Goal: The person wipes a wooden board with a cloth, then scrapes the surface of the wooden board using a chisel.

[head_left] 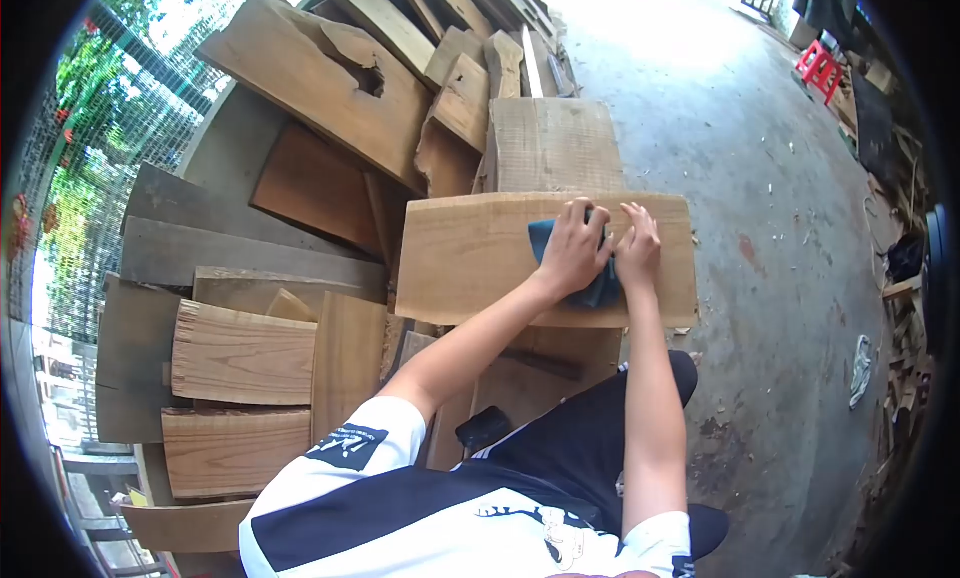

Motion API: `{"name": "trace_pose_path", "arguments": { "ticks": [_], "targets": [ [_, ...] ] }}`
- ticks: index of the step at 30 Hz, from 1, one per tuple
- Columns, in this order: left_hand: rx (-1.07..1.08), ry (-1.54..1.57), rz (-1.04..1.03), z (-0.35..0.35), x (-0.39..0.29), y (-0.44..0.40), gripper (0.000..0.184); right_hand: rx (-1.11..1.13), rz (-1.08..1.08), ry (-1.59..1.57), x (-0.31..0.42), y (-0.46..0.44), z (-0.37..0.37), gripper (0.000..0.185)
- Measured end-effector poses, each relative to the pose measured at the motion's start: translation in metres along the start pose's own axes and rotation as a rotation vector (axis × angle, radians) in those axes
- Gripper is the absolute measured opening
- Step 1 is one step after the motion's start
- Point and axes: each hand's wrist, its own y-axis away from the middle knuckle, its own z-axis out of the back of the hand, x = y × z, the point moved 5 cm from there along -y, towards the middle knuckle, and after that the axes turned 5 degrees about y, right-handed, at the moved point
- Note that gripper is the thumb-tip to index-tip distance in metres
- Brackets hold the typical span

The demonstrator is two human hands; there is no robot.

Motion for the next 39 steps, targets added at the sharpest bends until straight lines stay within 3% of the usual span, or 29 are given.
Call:
{"name": "trace_pose_path", "arguments": {
  "ticks": [2, 6, 9, 11, 13, 16, 18, 19, 21, 24, 26, 28, 29, 30, 31, 32, 33, 34, 39],
  "targets": [
    [0.043, -0.181, -0.09, 0.0, -0.005, 0.011, 0.048, 0.146, 0.021, 0.23, -0.001, 0.002, -0.016, 0.036],
    [-0.041, -0.251, 0.077, -0.012, -0.015, 0.029, 0.053, 0.254, 0.056, 0.474, 0.002, 0.002, -0.024, 0.039],
    [-0.093, -0.182, 0.032, -0.008, -0.005, 0.002, 0.043, 0.284, 0.088, 0.43, 0.001, 0.002, -0.019, 0.04],
    [0.051, -0.172, 0.107, -0.01, 0.014, -0.014, 0.039, 0.279, 0.08, 0.399, -0.003, 0.005, -0.021, 0.041],
    [0.036, -0.27, 0.052, -0.003, 0.02, -0.021, 0.036, 0.259, 0.067, 0.366, -0.001, 0.003, -0.019, 0.041],
    [0.065, -0.364, -0.013, 0.012, 0.041, -0.026, 0.016, 0.271, 0.055, 0.355, -0.001, 0.007, -0.016, 0.042],
    [0.08, -0.551, 0.023, 0.046, 0.091, -0.033, 0.014, 0.276, 0.059, 0.368, 0.0, 0.006, -0.015, 0.043],
    [-0.013, -0.687, 0.068, 0.066, 0.146, -0.034, 0.013, 0.287, 0.048, 0.378, 0.001, 0.006, -0.015, 0.043],
    [-0.072, -0.838, 0.3, 0.15, 0.17, -0.02, 0.014, 0.281, 0.017, 0.371, 0.003, 0.006, -0.015, 0.043],
    [-0.04, -0.975, 0.678, 0.249, 0.231, 0.01, 0.03, 0.271, -0.009, 0.357, 0.004, 0.008, -0.012, 0.043],
    [-0.163, -0.933, 0.683, 0.276, 0.198, -0.001, 0.027, 0.289, -0.023, 0.37, 0.006, 0.005, -0.012, 0.042],
    [-0.249, -0.783, 0.566, 0.251, 0.129, -0.017, 0.024, 0.273, -0.006, 0.391, 0.004, 0.006, -0.016, 0.042],
    [-0.187, -0.693, 0.409, 0.218, 0.108, -0.023, 0.022, 0.265, 0.007, 0.395, 0.003, 0.007, -0.018, 0.042],
    [-0.253, -0.506, 0.041, 0.18, 0.082, -0.02, 0.021, 0.281, 0.019, 0.396, 0.003, 0.011, -0.02, 0.042],
    [-0.174, -0.311, 0.158, 0.143, 0.052, -0.023, 0.023, 0.282, 0.019, 0.386, 0.003, 0.011, -0.019, 0.043],
    [-0.155, -0.279, 0.046, 0.101, 0.042, -0.019, 0.029, 0.274, 0.019, 0.379, 0.003, 0.007, -0.016, 0.043],
    [-0.066, -0.193, 0.06, 0.069, 0.027, -0.015, 0.035, 0.276, 0.026, 0.384, 0.003, 0.006, -0.015, 0.044],
    [0.027, -0.301, -0.061, 0.048, 0.023, -0.011, 0.039, 0.278, 0.036, 0.394, 0.002, 0.003, -0.014, 0.044],
    [0.01, -0.355, 0.113, 0.068, 0.062, 0.017, 0.048, 0.25, 0.015, 0.379, 0.003, 0.006, -0.015, 0.043]
  ]
}}
